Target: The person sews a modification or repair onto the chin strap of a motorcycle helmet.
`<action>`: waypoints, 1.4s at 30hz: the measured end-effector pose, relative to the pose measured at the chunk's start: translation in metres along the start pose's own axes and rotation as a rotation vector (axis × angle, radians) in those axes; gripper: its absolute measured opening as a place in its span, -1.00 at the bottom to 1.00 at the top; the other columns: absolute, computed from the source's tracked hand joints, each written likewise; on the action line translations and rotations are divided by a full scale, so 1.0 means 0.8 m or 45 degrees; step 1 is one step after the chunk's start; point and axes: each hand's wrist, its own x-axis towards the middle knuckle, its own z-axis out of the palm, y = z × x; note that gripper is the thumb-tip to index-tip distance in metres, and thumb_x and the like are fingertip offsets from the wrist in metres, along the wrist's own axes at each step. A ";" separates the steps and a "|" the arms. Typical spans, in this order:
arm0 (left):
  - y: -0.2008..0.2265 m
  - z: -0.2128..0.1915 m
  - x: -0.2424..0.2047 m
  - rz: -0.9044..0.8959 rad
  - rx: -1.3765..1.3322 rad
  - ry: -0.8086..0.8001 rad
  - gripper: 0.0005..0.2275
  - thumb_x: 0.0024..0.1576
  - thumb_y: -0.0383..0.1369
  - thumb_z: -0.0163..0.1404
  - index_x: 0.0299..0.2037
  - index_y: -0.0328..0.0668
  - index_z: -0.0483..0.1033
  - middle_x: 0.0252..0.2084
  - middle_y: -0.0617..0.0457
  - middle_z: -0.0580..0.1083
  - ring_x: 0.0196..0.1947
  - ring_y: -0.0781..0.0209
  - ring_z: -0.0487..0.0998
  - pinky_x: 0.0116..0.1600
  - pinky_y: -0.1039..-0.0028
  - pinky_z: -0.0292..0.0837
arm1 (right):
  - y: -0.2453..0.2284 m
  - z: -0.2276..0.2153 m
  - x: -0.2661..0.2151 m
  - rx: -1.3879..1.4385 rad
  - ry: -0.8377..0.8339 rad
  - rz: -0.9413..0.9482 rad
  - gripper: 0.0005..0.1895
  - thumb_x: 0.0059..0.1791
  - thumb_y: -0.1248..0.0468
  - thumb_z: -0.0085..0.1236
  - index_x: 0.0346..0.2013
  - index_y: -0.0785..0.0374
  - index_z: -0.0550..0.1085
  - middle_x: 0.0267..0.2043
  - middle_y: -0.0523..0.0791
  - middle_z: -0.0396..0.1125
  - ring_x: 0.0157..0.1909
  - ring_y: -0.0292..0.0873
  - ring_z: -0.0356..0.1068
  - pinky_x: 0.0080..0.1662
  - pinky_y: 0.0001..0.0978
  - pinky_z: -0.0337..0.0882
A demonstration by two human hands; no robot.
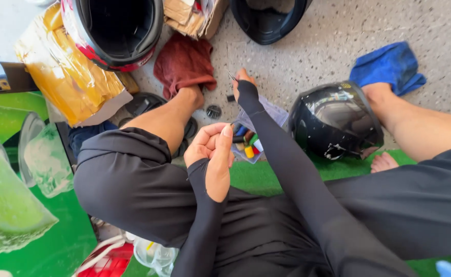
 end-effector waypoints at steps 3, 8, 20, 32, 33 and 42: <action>-0.006 0.008 0.005 0.004 -0.023 0.019 -0.84 0.24 -0.42 0.08 -0.12 -0.41 0.49 -0.52 0.23 0.41 -0.64 0.55 0.24 -0.51 0.66 0.10 | -0.056 -0.077 -0.035 0.621 -0.008 0.312 -0.73 0.01 0.30 0.05 -0.04 0.22 0.26 -0.51 -0.11 0.40 -0.48 -0.16 0.45 -0.36 -0.33 0.42; -0.010 0.032 0.006 0.033 -0.048 -0.051 -0.84 0.27 -0.41 0.07 -0.11 -0.42 0.50 -0.49 0.21 0.44 -0.62 0.54 0.27 -0.49 0.67 0.13 | -0.162 -0.260 -0.151 0.860 -0.052 0.376 -0.74 0.14 0.24 -0.08 0.07 0.24 0.43 -0.42 -0.25 0.28 -0.41 -0.41 0.24 -0.34 -0.53 0.31; -0.018 0.060 -0.006 -0.036 -0.084 -0.281 -0.84 0.28 -0.42 0.06 -0.09 -0.42 0.49 -0.49 0.21 0.43 -0.61 0.53 0.29 -0.48 0.68 0.14 | -0.253 -0.427 -0.213 1.075 -0.106 0.144 -0.67 0.19 0.31 -0.07 0.20 0.42 0.43 -0.23 -0.21 0.19 -0.29 -0.39 0.20 -0.22 -0.56 0.26; -0.033 0.079 -0.029 0.018 0.147 -0.221 -0.88 0.29 -0.44 0.05 -0.10 -0.38 0.49 -0.46 0.25 0.45 -0.52 0.64 0.30 -0.44 0.73 0.12 | -0.259 -0.420 -0.214 1.202 -0.171 0.175 -0.71 0.15 0.34 0.03 0.12 0.46 0.43 -0.15 -0.16 0.26 -0.23 -0.36 0.30 -0.17 -0.54 0.34; -0.035 0.079 -0.030 0.048 0.180 -0.217 -0.88 0.29 -0.44 0.06 -0.11 -0.38 0.48 -0.47 0.26 0.44 -0.51 0.65 0.29 -0.43 0.74 0.11 | -0.259 -0.420 -0.213 1.200 -0.175 0.187 -0.70 0.14 0.32 0.03 0.13 0.45 0.44 -0.15 -0.16 0.26 -0.23 -0.36 0.30 -0.18 -0.54 0.35; -0.030 0.085 -0.038 0.190 0.360 -0.147 -0.91 0.29 -0.45 0.05 -0.12 -0.34 0.49 -0.54 0.32 0.37 -0.54 0.67 0.25 -0.43 0.73 0.13 | -0.264 -0.420 -0.210 0.959 -0.144 0.186 -0.71 0.11 0.31 0.13 0.07 0.44 0.48 -0.22 -0.17 0.31 -0.32 -0.39 0.33 -0.26 -0.58 0.35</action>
